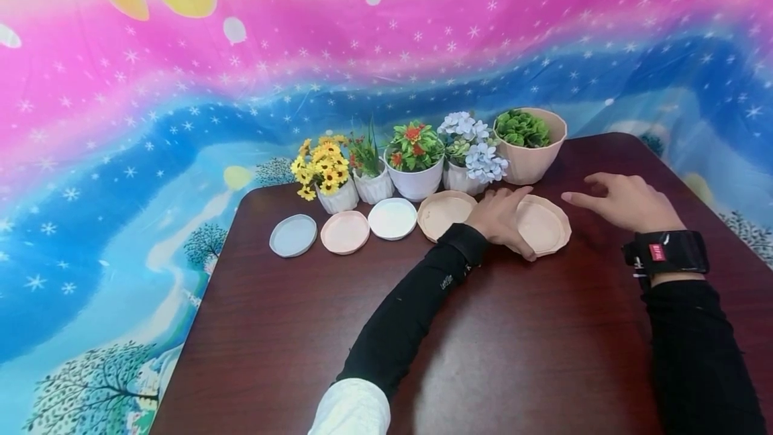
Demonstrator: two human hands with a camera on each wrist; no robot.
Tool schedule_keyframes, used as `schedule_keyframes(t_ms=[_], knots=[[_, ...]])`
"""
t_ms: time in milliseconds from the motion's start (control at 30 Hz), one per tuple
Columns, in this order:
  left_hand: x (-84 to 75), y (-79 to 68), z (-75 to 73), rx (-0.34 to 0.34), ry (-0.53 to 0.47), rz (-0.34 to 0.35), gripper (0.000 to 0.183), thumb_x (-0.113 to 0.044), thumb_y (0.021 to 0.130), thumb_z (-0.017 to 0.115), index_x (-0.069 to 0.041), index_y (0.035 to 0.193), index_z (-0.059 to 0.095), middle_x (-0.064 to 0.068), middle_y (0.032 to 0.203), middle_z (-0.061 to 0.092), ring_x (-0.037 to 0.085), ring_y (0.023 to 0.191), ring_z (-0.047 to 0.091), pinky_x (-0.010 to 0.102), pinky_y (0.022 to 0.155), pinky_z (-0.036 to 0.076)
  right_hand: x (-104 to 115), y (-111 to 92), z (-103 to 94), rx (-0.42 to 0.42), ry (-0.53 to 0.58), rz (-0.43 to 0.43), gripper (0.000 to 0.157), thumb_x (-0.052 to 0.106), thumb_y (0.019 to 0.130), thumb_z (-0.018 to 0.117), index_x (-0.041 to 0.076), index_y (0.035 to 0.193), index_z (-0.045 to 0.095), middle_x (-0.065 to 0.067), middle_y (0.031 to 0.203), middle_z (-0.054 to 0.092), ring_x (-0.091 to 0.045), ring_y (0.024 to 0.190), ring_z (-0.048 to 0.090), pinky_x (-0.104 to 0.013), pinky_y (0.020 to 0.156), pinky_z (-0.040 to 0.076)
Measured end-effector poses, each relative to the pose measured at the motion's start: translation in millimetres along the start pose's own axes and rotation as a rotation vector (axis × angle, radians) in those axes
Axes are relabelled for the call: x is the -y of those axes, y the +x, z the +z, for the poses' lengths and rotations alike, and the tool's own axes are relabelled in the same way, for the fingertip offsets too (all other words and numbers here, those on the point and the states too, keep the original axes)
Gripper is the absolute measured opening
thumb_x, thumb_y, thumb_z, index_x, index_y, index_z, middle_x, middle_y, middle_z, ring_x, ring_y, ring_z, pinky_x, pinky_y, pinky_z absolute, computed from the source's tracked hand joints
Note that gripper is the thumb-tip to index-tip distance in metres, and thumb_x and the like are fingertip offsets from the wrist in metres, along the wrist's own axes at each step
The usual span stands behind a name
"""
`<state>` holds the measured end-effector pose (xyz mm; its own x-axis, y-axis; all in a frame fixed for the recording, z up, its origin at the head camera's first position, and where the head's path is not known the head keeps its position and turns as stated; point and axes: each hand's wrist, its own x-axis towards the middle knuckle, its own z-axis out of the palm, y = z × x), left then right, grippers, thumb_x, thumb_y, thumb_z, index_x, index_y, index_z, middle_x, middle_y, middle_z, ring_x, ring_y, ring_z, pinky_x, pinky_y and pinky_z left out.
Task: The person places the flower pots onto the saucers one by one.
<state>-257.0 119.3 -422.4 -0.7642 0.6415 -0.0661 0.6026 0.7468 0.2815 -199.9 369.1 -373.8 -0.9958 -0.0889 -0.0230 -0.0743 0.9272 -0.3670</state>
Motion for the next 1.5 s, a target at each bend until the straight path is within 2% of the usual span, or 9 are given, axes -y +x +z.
schedule_keyframes(t_ms=[233,467,767,1100,1500], knots=[[-4.5,-4.8,-2.2,0.000,0.021,0.011,0.137,-0.071,0.057,0.096,-0.035,0.170,0.027,-0.003,0.155,0.049,0.018,0.134,0.047,0.027,0.105,0.043,-1,0,-0.8,0.001,-0.003,-0.003,0.094,0.076,0.099,0.054,-0.004,0.148,0.054,-0.037,0.143,0.056,-0.059,0.125,0.054,-0.077,0.093,0.042],[-5.9,-9.1,-0.6,0.001,0.025,0.026,0.134,-0.073,0.058,0.094,-0.032,0.169,0.031,-0.004,0.154,0.050,0.018,0.131,0.047,0.029,0.104,0.045,-3,0,1.1,-0.019,0.002,-0.004,0.093,0.075,0.099,0.056,-0.004,0.147,0.055,-0.037,0.142,0.057,-0.059,0.125,0.055,-0.077,0.093,0.042],[-9.0,-11.8,1.6,0.004,0.022,0.070,0.135,-0.073,0.059,0.093,-0.029,0.169,0.030,-0.003,0.156,0.049,0.017,0.134,0.046,0.027,0.107,0.042,-4,0,0.2,-0.037,0.005,-0.008,0.092,0.075,0.099,0.057,-0.003,0.147,0.056,-0.037,0.141,0.058,-0.060,0.124,0.055,-0.078,0.091,0.042],[-18.6,-16.3,5.9,0.029,0.030,0.078,0.137,-0.075,0.055,0.094,-0.033,0.169,0.030,-0.006,0.156,0.048,0.015,0.132,0.046,0.022,0.101,0.044,-4,0,0.4,-0.035,0.013,-0.010,0.091,0.074,0.099,0.058,-0.003,0.147,0.056,-0.037,0.141,0.058,-0.061,0.124,0.055,-0.078,0.091,0.042],[-30.9,-21.4,6.9,0.060,0.048,0.089,0.141,-0.080,0.054,0.092,-0.033,0.169,0.027,-0.009,0.154,0.048,0.012,0.129,0.045,0.022,0.097,0.046,-4,1,0.5,-0.016,0.001,-0.010,0.094,0.074,0.099,0.057,-0.005,0.150,0.052,-0.039,0.142,0.056,-0.062,0.125,0.054,-0.078,0.092,0.042]])
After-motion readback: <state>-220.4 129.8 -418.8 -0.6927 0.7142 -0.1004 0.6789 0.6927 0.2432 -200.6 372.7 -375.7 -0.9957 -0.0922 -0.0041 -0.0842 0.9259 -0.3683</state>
